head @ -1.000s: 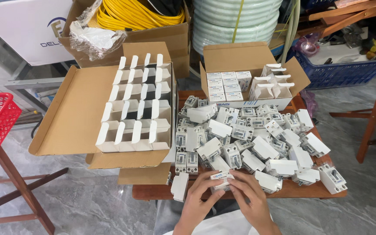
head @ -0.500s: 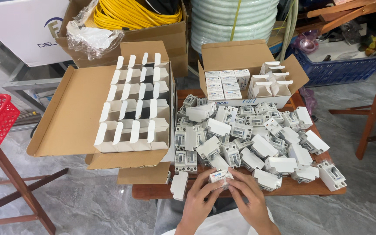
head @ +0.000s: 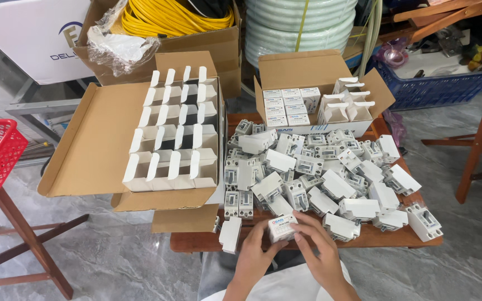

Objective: The person sorts white electrical components from a large pile on a table into individual cardboard boxes. They pick up each component, turn it over to inspect it, and place it into a box.

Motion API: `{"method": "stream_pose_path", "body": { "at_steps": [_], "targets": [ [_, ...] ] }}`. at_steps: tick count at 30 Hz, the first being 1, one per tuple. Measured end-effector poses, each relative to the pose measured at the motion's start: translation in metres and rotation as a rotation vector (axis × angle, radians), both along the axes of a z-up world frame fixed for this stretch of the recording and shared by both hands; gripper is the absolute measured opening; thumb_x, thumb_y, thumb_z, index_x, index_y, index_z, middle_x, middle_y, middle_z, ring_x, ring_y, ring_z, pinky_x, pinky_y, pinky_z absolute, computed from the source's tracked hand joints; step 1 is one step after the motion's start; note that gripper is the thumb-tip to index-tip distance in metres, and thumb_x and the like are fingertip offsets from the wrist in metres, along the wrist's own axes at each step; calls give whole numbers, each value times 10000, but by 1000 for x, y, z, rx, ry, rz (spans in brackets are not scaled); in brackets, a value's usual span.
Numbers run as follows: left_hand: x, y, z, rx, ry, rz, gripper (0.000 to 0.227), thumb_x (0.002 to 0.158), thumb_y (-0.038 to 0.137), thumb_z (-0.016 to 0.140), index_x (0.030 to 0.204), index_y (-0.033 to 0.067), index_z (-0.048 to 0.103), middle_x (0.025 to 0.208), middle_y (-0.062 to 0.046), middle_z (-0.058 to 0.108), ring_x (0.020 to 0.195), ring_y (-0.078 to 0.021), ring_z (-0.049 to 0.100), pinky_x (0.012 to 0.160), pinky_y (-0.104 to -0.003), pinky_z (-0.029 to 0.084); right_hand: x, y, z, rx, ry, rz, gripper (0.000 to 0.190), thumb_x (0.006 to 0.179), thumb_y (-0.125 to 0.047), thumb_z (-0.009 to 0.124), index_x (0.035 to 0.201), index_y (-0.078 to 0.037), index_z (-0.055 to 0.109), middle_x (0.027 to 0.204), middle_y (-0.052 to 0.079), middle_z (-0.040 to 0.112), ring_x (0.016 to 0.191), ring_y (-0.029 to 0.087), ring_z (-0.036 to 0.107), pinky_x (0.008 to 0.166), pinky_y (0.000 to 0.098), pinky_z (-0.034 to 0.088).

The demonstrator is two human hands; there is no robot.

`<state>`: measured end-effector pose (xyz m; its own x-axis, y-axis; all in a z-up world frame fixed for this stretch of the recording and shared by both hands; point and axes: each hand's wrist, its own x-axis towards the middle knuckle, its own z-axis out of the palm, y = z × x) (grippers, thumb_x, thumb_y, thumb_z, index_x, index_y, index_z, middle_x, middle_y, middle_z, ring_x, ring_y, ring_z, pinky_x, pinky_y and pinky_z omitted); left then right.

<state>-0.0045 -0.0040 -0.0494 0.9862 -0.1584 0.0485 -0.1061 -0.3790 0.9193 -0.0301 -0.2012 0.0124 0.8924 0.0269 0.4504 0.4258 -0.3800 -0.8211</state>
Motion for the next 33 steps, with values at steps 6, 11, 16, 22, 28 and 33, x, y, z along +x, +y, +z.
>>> {"method": "stream_pose_path", "body": {
  "at_steps": [6, 11, 16, 22, 28, 33],
  "targets": [
    [-12, 0, 45, -131, -101, -71, 471, 980, 146, 885, 1406, 165, 686, 1333, -44, 727, 1148, -208, 702, 675, -306, 609, -2, -9, 27, -5, 186, 13, 356, 1037, -257, 745, 1364, -127, 800, 1534, 62, 750, 1424, 225, 717, 1191, 415, 568],
    [-12, -8, 58, -143, -330, -64, 533, 961, -39, 790, 1460, 117, 690, 1435, -109, 694, 1339, -313, 654, 1090, -458, 563, -8, -15, 40, -77, 185, 44, 542, 985, -268, 829, 1494, -146, 688, 1614, 68, 665, 1515, 232, 635, 1264, 429, 497],
    [6, -25, 101, 46, -624, -76, 563, 908, -76, 721, 1444, 89, 665, 1382, -111, 703, 1204, -353, 647, 884, -480, 615, 0, -23, 66, -151, 213, -24, 668, 953, -335, 855, 1565, -172, 644, 1630, 67, 633, 1537, 232, 606, 1264, 425, 478],
    [56, -59, 139, 125, -656, -129, 623, 989, 37, 796, 1572, 85, 584, 1431, -127, 686, 1314, -357, 614, 915, -504, 656, 50, -57, 99, 112, 353, -251, 640, 912, -152, 853, 1533, -119, 699, 1394, 142, 815, 1115, 252, 801, 861, 333, 752],
    [154, -95, 125, 344, -716, -46, 636, 1107, 340, 741, 1580, -48, 566, 1562, -217, 632, 1480, -396, 574, 1270, -546, 459, 152, -93, 171, 286, 149, -313, 500, 1092, -205, 696, 1549, -28, 597, 1386, 155, 745, 1178, 259, 762, 1025, 361, 652],
    [248, -143, 70, 780, -549, -14, 981, 1071, 783, 480, 1657, -3, 524, 1739, -219, 504, 1651, -390, 404, 1389, -630, 196, 282, -110, 176, 241, 103, -350, 467, 1062, -349, 787, 1425, -83, 663, 1365, 81, 689, 1137, 182, 747, 908, 341, 700]
  ]
}}
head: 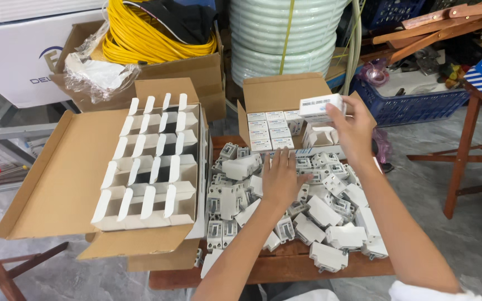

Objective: The person sorts white electrical components from a large pile on a table into individual cardboard boxes. They pick up each component, turn it over to inspect it, and place it into a box.

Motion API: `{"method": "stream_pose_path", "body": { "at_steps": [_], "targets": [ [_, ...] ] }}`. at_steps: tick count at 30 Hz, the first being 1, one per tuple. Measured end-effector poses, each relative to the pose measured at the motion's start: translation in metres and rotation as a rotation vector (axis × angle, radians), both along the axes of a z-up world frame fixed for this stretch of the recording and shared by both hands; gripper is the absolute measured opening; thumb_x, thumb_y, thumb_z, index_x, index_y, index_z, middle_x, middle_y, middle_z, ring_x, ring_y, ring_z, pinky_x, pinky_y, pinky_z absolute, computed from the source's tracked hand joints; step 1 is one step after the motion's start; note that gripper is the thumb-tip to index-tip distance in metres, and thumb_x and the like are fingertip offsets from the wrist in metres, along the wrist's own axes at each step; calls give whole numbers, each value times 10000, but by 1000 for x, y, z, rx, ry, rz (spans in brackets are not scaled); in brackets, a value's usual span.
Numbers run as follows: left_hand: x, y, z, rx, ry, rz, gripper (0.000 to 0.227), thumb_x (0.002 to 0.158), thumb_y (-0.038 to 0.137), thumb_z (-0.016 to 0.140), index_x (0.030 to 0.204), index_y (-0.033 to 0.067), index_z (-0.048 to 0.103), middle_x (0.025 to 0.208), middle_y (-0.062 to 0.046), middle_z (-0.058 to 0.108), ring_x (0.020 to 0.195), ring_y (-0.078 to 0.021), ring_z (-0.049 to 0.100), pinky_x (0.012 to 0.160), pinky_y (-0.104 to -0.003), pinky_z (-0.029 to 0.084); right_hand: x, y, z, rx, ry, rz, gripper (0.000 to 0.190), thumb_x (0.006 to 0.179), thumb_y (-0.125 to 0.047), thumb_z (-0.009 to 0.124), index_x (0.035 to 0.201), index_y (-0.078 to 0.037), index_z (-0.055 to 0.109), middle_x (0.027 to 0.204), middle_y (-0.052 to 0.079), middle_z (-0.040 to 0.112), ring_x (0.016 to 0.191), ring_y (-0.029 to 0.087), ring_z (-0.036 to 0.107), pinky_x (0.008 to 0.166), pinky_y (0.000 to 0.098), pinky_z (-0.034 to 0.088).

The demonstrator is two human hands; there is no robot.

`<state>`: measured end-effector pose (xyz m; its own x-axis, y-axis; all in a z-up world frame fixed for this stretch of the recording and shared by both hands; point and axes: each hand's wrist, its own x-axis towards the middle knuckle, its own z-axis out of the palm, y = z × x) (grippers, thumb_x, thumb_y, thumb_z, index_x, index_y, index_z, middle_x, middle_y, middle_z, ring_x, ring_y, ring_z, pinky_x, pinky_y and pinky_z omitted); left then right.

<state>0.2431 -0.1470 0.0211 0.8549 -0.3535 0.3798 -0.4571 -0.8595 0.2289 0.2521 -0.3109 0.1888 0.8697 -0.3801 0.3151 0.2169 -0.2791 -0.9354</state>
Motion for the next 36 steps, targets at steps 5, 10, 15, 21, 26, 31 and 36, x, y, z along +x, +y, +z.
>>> {"method": "stream_pose_path", "body": {
  "at_steps": [5, 10, 15, 21, 26, 31, 36],
  "targets": [
    [54, -28, 5, 223, 301, 90, 1135, 1015, 891, 383, 1792, 72, 261, 1900, -139, 173, 1759, -356, 92, 1400, -632, 17, 70, 16, -8, -182, 218, -30, 705, 960, -550, 774, 1503, -111, 675, 1395, 88, 719, 1153, 228, 730, 940, 385, 580],
    [75, -17, 11, 362, 395, 94, 1233, 939, 965, 375, 1845, 200, 38, 1931, -109, -71, 1770, -388, -93, 1381, -696, -31, 112, 9, -29, -450, 383, -7, 710, 985, -601, 701, 1539, -161, 643, 1650, 141, 579, 1557, 315, 493, 1226, 483, 403],
    [84, -26, -1, 489, 248, 177, 1189, 933, 985, 458, 1832, 261, 169, 1912, -161, 125, 1743, -406, 123, 1343, -708, 137, 163, -9, -85, -828, 368, -22, 711, 951, -651, 698, 1503, -202, 707, 1423, 198, 692, 1392, 371, 620, 1227, 588, 345],
    [78, -26, -13, 492, 151, 190, 1139, 965, 959, 377, 1826, 243, 168, 1897, -171, 174, 1737, -408, 154, 1339, -741, 144, 175, -3, -104, -1128, 189, -121, 632, 973, -603, 730, 1388, -127, 752, 1194, 225, 745, 1094, 453, 726, 1046, 641, 468],
    [82, -29, -18, 480, 174, 203, 1123, 965, 944, 410, 1826, 269, 161, 1908, -157, 136, 1745, -409, 123, 1354, -732, 111, 192, -15, -132, -1151, 211, -27, 761, 938, -751, 783, 1374, -129, 727, 1275, 219, 745, 1206, 451, 700, 1130, 606, 418],
    [80, -29, -16, 462, 144, 211, 1118, 961, 939, 423, 1821, 263, 188, 1899, -151, 170, 1738, -405, 144, 1357, -741, 100, 188, -27, -145, -1184, 212, 45, 760, 949, -795, 723, 1400, -184, 752, 1346, 170, 815, 1345, 355, 697, 1259, 591, 315],
    [82, -30, -20, 420, 157, 204, 1133, 945, 939, 460, 1821, 276, 186, 1898, -157, 168, 1740, -395, 137, 1358, -749, 76, 163, -24, -134, -1503, 261, 150, 603, 1076, -537, 583, 1564, -185, 628, 1332, 178, 780, 1441, 361, 607, 1367, 653, 258]
  ]
}}
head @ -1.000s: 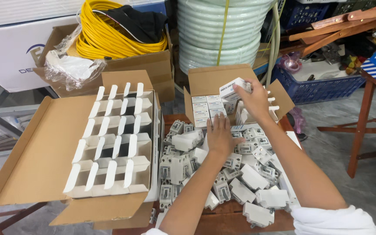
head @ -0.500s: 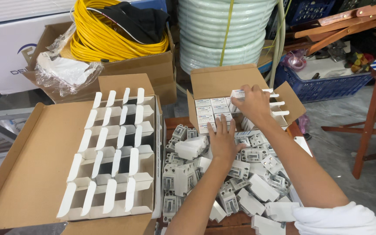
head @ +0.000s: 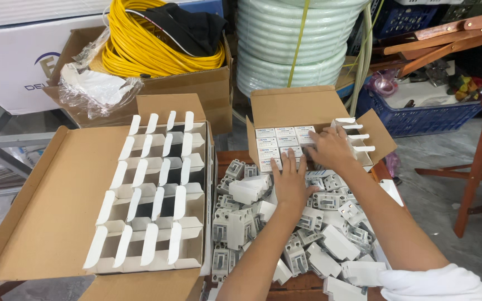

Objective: The person sorts white electrical components from a large pile on a table into individual cardboard boxes. They pick up each component, turn it over to inspect it, and place it into a box.

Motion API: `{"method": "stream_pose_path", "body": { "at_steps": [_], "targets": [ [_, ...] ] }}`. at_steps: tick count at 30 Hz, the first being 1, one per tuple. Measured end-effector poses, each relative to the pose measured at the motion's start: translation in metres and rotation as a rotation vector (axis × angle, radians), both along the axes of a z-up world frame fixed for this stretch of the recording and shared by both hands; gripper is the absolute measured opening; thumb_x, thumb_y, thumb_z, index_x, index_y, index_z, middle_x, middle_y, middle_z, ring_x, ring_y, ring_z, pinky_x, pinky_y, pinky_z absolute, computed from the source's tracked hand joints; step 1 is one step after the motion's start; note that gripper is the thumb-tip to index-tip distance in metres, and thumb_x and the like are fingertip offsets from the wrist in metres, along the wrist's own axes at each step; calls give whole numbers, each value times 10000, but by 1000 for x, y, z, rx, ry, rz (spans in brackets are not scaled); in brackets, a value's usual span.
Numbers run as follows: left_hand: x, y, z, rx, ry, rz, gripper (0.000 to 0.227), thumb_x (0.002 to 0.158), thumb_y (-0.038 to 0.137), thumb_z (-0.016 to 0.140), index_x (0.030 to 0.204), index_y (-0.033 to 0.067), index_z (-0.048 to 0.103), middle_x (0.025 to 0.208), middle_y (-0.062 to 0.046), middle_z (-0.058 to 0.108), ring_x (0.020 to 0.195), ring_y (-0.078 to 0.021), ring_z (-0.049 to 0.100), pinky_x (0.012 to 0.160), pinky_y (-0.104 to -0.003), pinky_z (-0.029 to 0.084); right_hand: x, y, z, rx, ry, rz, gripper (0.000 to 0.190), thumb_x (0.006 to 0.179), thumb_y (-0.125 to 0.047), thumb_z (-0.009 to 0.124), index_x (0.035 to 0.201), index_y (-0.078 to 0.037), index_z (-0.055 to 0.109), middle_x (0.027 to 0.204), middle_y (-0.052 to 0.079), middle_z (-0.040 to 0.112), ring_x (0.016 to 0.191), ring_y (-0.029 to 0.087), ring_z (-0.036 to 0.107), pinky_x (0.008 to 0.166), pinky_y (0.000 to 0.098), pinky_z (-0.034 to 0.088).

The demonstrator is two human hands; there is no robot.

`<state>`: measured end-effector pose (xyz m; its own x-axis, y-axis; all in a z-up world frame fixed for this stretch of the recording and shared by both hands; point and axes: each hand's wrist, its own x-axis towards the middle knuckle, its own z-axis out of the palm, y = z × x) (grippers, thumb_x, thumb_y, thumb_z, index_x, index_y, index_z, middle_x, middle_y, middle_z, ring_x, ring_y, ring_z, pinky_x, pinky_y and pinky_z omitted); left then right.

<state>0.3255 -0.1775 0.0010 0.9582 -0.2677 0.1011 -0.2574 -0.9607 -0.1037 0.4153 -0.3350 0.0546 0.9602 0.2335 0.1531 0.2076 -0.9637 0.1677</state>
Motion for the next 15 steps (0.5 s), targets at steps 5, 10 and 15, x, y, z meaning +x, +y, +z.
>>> {"method": "stream_pose_path", "body": {
  "at_steps": [5, 10, 15],
  "targets": [
    [-6, 2, 7, 7, 8, 6, 1130, 955, 931, 456, 1825, 268, 175, 1905, -149, 150, 1746, -395, 126, 1361, -739, 81, 27, -11, -62, -324, -255, 60, 641, 1020, -443, 586, 1609, -201, 654, 1307, 143, 778, 1339, 367, 602, 1267, 611, 390],
    [-5, 1, 7, -24, -5, 10, 1147, 941, 917, 519, 1821, 261, 189, 1905, -147, 148, 1747, -393, 125, 1366, -731, 69, 16, -13, -48, -316, -289, 18, 631, 1012, -439, 580, 1618, -271, 630, 1356, 117, 721, 1364, 366, 544, 1263, 580, 384],
    [-6, 8, 18, -46, 149, 3, 1151, 975, 883, 486, 1841, 276, 31, 1930, -142, -44, 1770, -386, -36, 1381, -676, -56, -14, -11, 11, 348, -255, 153, 582, 1060, -402, 721, 1607, -225, 630, 1408, 112, 649, 1393, 374, 553, 1174, 573, 411]
  ]
}}
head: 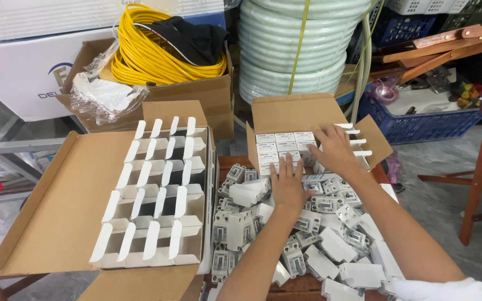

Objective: The person sorts white electrical components from a large pile on a table into individual cardboard boxes. They pick up each component, turn it over to inspect it, and place it into a box.

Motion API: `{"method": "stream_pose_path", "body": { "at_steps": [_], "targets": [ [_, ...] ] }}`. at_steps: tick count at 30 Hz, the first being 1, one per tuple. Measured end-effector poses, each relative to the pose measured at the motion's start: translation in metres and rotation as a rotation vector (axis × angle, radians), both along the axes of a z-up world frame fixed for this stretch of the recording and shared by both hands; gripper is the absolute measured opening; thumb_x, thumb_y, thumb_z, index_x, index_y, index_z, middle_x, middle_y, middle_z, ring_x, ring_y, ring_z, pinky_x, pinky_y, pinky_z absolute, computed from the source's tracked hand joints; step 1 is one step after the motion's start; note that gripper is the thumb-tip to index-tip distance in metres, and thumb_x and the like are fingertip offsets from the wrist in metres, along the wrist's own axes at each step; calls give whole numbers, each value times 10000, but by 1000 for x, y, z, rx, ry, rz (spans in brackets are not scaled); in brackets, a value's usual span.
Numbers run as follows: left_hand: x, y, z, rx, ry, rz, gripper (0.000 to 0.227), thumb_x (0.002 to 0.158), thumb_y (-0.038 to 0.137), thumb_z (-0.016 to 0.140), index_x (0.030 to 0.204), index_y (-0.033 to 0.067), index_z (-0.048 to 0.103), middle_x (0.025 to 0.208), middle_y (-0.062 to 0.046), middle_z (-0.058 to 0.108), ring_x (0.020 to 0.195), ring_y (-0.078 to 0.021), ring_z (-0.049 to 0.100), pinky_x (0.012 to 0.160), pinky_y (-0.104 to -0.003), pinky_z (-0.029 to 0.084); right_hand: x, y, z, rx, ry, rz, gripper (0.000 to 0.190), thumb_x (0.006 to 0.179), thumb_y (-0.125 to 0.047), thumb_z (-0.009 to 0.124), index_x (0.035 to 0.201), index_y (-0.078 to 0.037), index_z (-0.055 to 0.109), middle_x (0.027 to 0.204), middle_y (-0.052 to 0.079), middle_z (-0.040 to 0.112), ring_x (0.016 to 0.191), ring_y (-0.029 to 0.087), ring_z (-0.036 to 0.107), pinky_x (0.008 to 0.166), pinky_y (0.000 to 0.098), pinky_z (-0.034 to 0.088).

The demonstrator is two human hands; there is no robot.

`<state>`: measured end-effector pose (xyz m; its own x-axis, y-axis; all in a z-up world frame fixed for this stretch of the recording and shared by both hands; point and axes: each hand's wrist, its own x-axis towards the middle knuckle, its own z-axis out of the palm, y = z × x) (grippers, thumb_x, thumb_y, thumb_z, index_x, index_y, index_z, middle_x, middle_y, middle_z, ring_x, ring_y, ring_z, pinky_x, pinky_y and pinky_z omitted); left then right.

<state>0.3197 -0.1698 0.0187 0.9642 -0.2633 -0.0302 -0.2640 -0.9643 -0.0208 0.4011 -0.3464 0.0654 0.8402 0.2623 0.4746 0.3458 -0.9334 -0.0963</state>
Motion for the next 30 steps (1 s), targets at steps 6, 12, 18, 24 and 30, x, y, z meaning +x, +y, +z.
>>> {"method": "stream_pose_path", "body": {
  "at_steps": [6, 12, 18, 24, 30],
  "targets": [
    [2, 14, 33, -116, 268, -54, 1131, 1029, 813, 490, 1851, 248, -43, 1923, -141, -187, 1774, -359, -164, 1400, -625, -94, -95, 21, 109, 433, 248, 11, 665, 1112, -357, 630, 1723, -148, 473, 1629, 114, 568, 1544, 320, 461, 1242, 526, 381],
    [-25, 43, 35, -547, 160, -45, 895, 1109, 607, 558, 1812, 164, 227, 1897, -152, 183, 1752, -411, 102, 1386, -629, 121, -224, 67, 182, 703, 298, 58, 549, 1072, -324, 671, 1588, -140, 645, 1379, 30, 814, 1278, 169, 749, 1079, 372, 599],
    [-145, 90, 60, -940, -63, -70, 621, 1124, 454, 627, 1602, 57, 590, 1604, -181, 636, 1494, -388, 549, 1174, -557, 479, -290, 68, 152, 750, 288, 54, 385, 1076, -311, 689, 1395, -131, 806, 1207, 36, 899, 1190, 145, 816, 1076, 322, 593],
    [-281, 139, 71, -1093, -93, 73, 416, 1141, 390, 614, 1436, 121, 731, 1436, -65, 794, 1363, -261, 710, 1073, -487, 599, -340, 66, 61, 805, 480, -76, 447, 1037, -386, 684, 1396, -155, 818, 1284, 32, 929, 1226, 168, 846, 1089, 350, 683],
    [-346, 145, -56, -1130, 106, 150, 258, 1123, 352, 629, 1291, 227, 781, 1216, 38, 802, 1056, -171, 804, 878, -339, 659, -401, 122, 12, 1076, 604, -198, 344, 1027, -297, 725, 1229, -100, 921, 1162, 48, 992, 1093, 160, 893, 1054, 295, 646]
  ]
}}
